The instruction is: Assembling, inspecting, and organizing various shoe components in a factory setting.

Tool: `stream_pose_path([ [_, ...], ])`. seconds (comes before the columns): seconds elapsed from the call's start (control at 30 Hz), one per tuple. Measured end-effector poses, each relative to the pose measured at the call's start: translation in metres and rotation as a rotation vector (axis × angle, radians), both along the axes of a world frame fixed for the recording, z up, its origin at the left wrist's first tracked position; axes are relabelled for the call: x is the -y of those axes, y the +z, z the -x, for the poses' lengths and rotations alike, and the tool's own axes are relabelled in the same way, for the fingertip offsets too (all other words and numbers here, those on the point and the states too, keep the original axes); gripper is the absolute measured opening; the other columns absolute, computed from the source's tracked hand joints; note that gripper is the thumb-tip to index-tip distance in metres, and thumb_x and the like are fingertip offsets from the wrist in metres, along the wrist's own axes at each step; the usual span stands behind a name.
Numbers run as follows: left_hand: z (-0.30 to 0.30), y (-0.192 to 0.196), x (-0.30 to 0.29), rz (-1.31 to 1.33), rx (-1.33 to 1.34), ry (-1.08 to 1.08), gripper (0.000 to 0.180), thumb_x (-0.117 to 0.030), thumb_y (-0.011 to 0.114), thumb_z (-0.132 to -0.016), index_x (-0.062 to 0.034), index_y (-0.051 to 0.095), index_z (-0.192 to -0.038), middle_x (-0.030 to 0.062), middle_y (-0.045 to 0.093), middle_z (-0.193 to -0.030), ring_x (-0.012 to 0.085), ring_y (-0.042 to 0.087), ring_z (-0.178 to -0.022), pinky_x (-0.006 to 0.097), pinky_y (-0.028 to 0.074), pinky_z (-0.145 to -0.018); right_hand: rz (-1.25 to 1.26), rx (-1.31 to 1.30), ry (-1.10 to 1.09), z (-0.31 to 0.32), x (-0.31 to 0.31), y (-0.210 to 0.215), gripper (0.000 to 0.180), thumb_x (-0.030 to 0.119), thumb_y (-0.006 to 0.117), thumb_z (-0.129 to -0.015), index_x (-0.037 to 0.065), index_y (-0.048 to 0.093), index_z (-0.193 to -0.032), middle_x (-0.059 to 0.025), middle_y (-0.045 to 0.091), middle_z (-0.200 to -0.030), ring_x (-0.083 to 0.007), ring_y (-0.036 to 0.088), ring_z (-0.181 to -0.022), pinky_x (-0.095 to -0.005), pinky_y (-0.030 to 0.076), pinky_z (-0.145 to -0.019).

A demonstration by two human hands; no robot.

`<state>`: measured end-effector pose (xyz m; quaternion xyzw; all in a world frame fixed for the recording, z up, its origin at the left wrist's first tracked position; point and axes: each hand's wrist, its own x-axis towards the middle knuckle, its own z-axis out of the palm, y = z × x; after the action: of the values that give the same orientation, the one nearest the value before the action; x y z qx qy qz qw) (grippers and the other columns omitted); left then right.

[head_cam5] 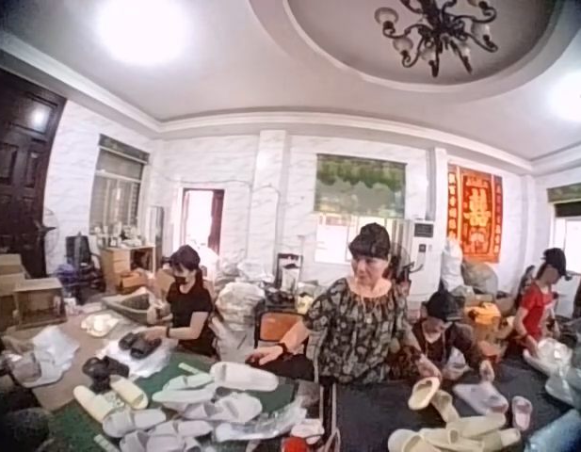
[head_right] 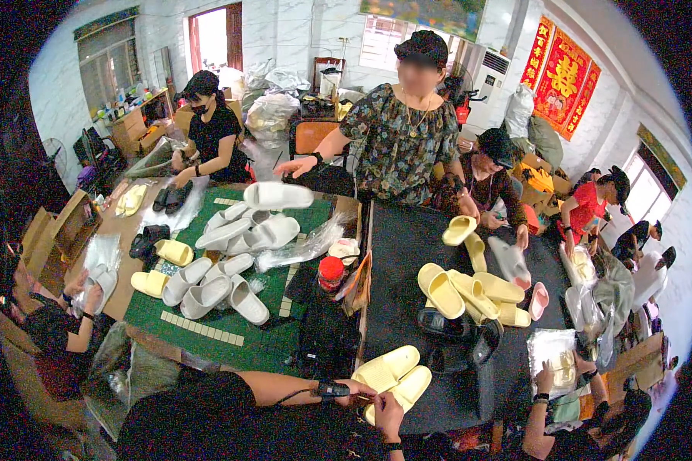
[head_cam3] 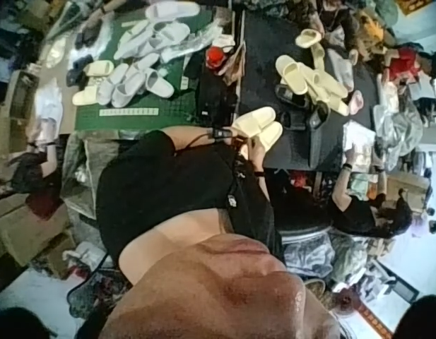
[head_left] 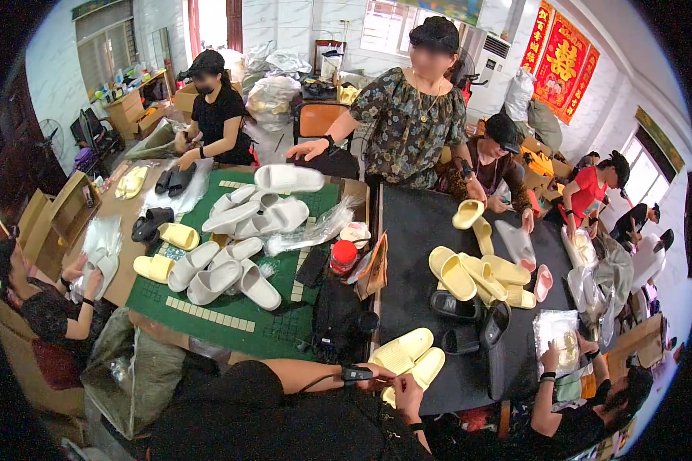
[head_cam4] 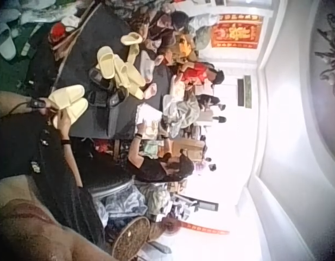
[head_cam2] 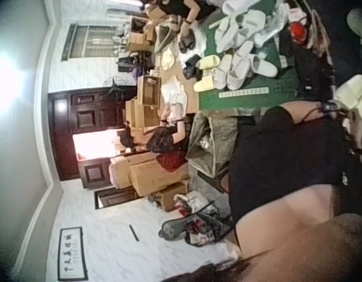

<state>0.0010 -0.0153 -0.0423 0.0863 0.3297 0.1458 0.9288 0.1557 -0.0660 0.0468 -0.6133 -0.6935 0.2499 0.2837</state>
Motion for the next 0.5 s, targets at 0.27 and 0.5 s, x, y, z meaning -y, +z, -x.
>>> stream_pose_path([
  [0.27, -0.002, -0.014, -0.001, 0.049, -0.001, 0.069, 0.015, -0.014, 0.059, -0.086, -0.0023, 0.062, -0.095, 0.0064, 0.066, -0.089, 0.0148, 0.063, -0.081, 0.027, 0.053, -0.071, 0.031, -0.055, 0.043, 0.0, 0.0, 0.004, 0.015, 0.016, 0.065, -0.079, 0.004, 0.057, -0.079, -0.0164, 0.061, -0.067, -0.0315, 0.061, -0.06, -0.0375, 0.047, -0.054],
  [0.5, 0.017, 0.019, -0.008, -0.117, 0.033, 0.012, 0.014, -0.015, 0.061, -0.085, -0.0024, 0.061, -0.091, 0.0027, 0.061, -0.08, 0.0108, 0.059, -0.077, 0.022, 0.048, -0.062, 0.033, -0.068, 0.026, -0.026, 0.01, -0.012, 0.011, 0.013, 0.063, -0.08, 0.004, 0.057, -0.08, -0.0137, 0.062, -0.065, -0.0289, 0.062, -0.057, -0.037, 0.047, -0.052],
])
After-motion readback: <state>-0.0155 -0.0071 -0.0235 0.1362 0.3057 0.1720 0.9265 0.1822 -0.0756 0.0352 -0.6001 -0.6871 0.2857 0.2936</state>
